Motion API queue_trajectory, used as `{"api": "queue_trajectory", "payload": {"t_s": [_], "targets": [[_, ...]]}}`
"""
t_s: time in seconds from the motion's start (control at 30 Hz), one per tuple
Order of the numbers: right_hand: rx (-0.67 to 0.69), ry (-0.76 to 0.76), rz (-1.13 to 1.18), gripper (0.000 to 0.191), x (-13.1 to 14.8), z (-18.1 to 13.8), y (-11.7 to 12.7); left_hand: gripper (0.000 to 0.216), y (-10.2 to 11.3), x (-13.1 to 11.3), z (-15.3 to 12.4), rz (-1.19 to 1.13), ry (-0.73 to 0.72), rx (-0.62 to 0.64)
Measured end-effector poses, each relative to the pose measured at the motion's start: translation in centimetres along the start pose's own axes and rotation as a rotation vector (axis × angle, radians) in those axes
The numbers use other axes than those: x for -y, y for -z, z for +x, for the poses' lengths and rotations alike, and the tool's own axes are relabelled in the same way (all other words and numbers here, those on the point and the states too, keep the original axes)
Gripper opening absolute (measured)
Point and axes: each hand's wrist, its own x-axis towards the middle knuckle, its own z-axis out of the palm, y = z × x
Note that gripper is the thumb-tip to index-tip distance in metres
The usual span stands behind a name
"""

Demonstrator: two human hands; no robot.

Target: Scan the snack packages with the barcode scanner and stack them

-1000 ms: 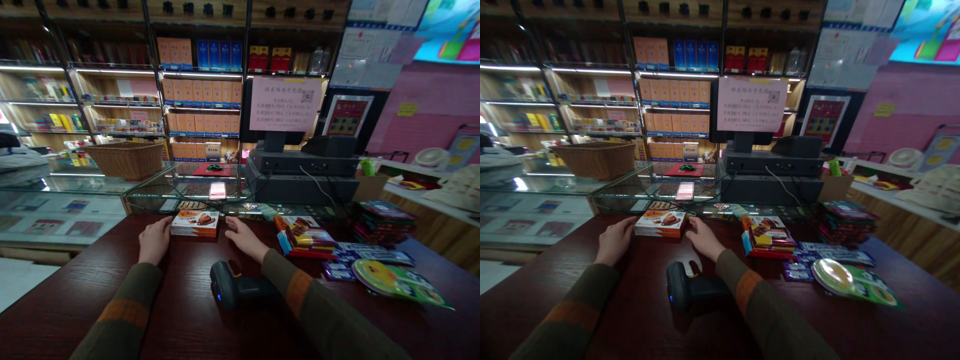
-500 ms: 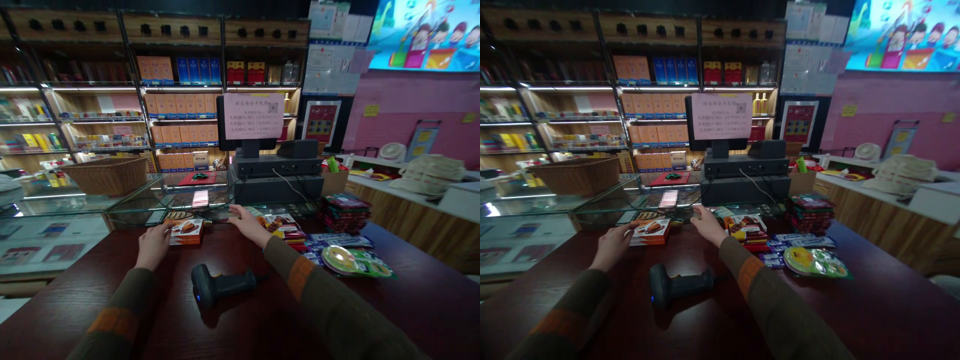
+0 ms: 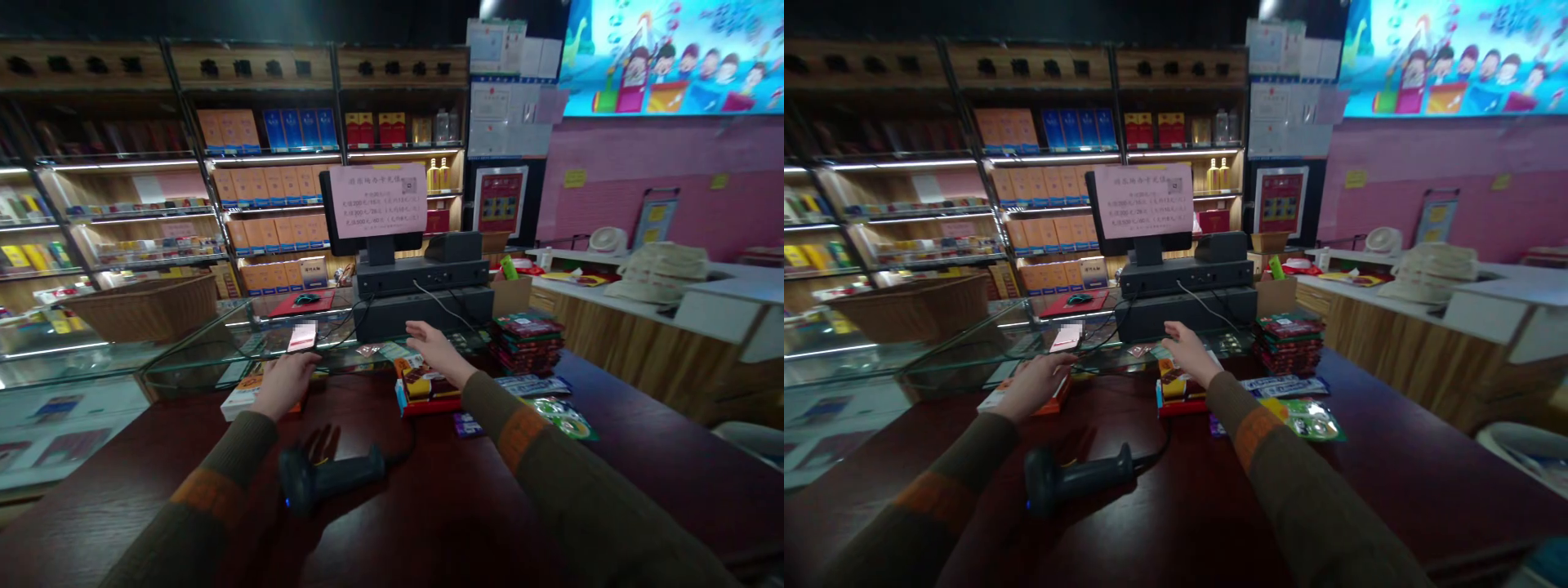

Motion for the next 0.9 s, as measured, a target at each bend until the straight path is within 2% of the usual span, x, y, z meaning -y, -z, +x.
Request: {"api": "queue_trajectory", "payload": {"t_s": [0.2, 0.4, 0.67, 0.9], "targets": [[-0.068, -0.095, -0.059, 0.048, -2.4, 0.2, 4.0, 0.038, -1.0, -4.8, 2.7, 0.015, -0.112, 0.075], [-0.108, -0.221, -0.156, 0.047, -4.6, 0.5, 7.0, 0.038, -3.6, -8.6, 5.6, -0.074, -0.164, 0.18], [-0.094, -0.386, -0.247, 0.044, -7.2, 0.9, 9.0, 0.037, -8.1, -11.2, 8.6, -0.207, -0.143, 0.334], [-0.044, -0.486, -0.303, 0.032, -9.1, 1.8, 9.4, 0.038, -11.8, -12.4, 10.5, -0.495, -0.12, 0.387]]}}
